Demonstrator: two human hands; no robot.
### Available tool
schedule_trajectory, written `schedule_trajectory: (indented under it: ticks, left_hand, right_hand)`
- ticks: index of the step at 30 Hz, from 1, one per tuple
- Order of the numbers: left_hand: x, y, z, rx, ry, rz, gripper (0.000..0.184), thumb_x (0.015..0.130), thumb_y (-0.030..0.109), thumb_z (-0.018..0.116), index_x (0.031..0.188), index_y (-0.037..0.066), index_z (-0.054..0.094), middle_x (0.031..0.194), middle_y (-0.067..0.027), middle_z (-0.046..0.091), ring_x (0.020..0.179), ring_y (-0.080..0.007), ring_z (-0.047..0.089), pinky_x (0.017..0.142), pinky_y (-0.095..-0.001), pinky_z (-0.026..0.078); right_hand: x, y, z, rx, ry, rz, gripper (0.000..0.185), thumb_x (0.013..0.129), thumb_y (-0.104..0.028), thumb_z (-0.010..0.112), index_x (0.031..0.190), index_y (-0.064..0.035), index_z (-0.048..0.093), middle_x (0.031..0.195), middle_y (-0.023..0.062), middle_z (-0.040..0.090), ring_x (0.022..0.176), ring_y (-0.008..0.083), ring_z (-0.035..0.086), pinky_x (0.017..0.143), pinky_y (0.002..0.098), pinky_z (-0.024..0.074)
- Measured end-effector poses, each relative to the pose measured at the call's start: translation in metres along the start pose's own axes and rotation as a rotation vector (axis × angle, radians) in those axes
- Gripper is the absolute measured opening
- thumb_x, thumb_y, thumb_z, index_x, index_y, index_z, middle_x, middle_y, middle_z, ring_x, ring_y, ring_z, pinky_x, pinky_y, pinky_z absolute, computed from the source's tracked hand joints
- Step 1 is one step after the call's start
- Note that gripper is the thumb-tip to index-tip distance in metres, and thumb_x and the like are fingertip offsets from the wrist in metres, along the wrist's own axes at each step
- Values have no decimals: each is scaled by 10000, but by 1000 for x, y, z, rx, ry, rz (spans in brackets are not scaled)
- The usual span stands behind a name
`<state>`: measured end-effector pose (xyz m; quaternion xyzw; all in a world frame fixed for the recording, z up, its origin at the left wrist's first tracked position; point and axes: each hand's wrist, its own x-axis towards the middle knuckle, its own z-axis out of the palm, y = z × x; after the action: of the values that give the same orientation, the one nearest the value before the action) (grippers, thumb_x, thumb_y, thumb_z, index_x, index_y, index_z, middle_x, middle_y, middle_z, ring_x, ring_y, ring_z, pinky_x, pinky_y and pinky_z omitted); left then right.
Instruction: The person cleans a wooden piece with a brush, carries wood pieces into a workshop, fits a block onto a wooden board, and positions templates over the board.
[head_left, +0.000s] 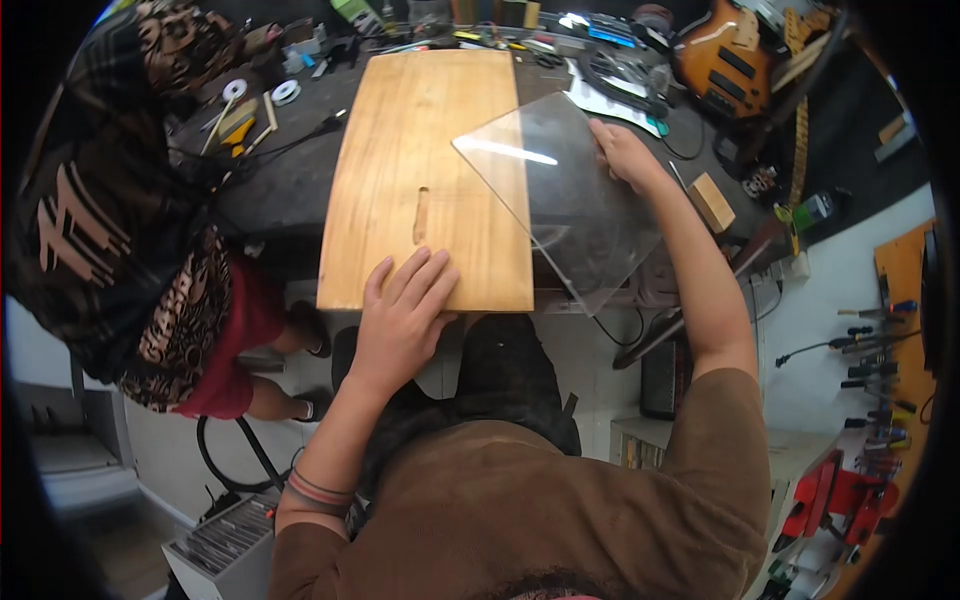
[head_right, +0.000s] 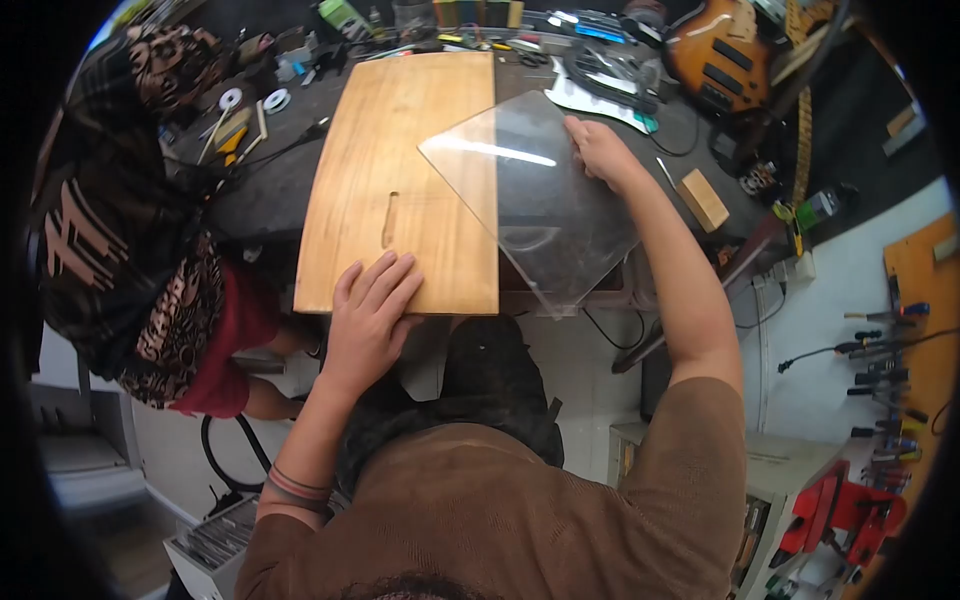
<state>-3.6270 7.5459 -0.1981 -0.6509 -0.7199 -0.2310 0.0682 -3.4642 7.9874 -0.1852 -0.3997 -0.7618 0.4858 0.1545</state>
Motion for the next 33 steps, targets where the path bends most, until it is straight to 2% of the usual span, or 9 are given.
schedule_trajectory:
  ticks: [5, 9, 14, 19, 24, 28, 31, 32, 33]
  left_hand:
    - [-1, 3, 8, -10, 16, -4, 632, 851, 111, 851, 1455, 106, 667, 1595, -96, 616, 1531, -310, 529, 1287, -542, 326]
    - [-6, 11, 15, -129, 139, 41, 506, 897, 2, 818, 1381, 65, 687, 1511, -158, 644, 1482, -401, 553, 1219, -521, 433]
    - [-14, 48, 23, -167, 267, 279, 334, 942, -99, 739, 1243, 39, 700, 1295, -162, 677, 1228, -397, 648, 1081, -508, 518]
    - [-6, 102, 41, -312, 100, 498, 328, 898, -145, 754, 1174, 26, 704, 1208, -157, 707, 1119, -381, 695, 975, -471, 559]
    - [-11, 126, 56, -283, -126, 414, 305, 892, -99, 747, 1168, 30, 731, 1182, -145, 715, 1055, -360, 698, 902, -461, 558]
    - [-20, 128, 66, -205, -241, 307, 273, 914, -77, 739, 1170, 17, 722, 1186, -153, 716, 1062, -362, 686, 908, -466, 560]
    - [-26, 129, 77, -179, -306, 244, 264, 914, -75, 739, 1162, 13, 720, 1188, -157, 719, 1065, -369, 688, 911, -466, 560]
    - [-28, 129, 81, -168, -334, 223, 258, 913, -71, 739, 1156, 13, 719, 1187, -155, 723, 1066, -371, 688, 913, -461, 562]
    - [-28, 130, 87, -174, -351, 201, 262, 901, -67, 748, 1149, 17, 723, 1184, -155, 725, 1070, -384, 687, 917, -465, 564]
  right_hand:
    - [-137, 61, -47, 373, 64, 189, 437, 1131, -559, 622, 941, -165, 600, 761, -84, 467, 627, 48, 383, 534, 262, 300]
    - [-272, 159, -53, 628, 218, 407, 374, 1134, -533, 629, 951, -207, 631, 760, -98, 504, 623, 46, 423, 536, 248, 312]
    - [-385, 307, 2, 942, 395, 635, 367, 1139, -515, 631, 967, -191, 638, 810, -50, 600, 632, 79, 512, 540, 273, 389]
    - [-347, 369, 73, 1171, 736, 644, 355, 1167, -477, 577, 1083, -135, 621, 846, 37, 635, 624, 153, 562, 541, 312, 424]
    - [-221, 396, 91, 1485, 1026, 517, 371, 1216, -376, 399, 1244, -36, 547, 926, 147, 669, 609, 228, 604, 522, 343, 460]
    - [-122, 446, 88, 1551, 1316, 390, 330, 1201, -292, 391, 1312, -6, 513, 1127, 185, 655, 705, 255, 658, 559, 417, 535]
    - [-97, 428, 61, 1633, 1406, 411, 296, 1193, -265, 406, 1297, -11, 515, 1051, 170, 666, 676, 247, 644, 567, 428, 541]
    - [-89, 431, 53, 1774, 1423, 322, 282, 1190, -268, 402, 1250, -25, 531, 854, 134, 646, 636, 252, 635, 551, 401, 515]
    - [-89, 425, 49, 1708, 1370, 333, 282, 1189, -269, 399, 1247, -27, 532, 820, 123, 640, 637, 254, 640, 546, 391, 507]
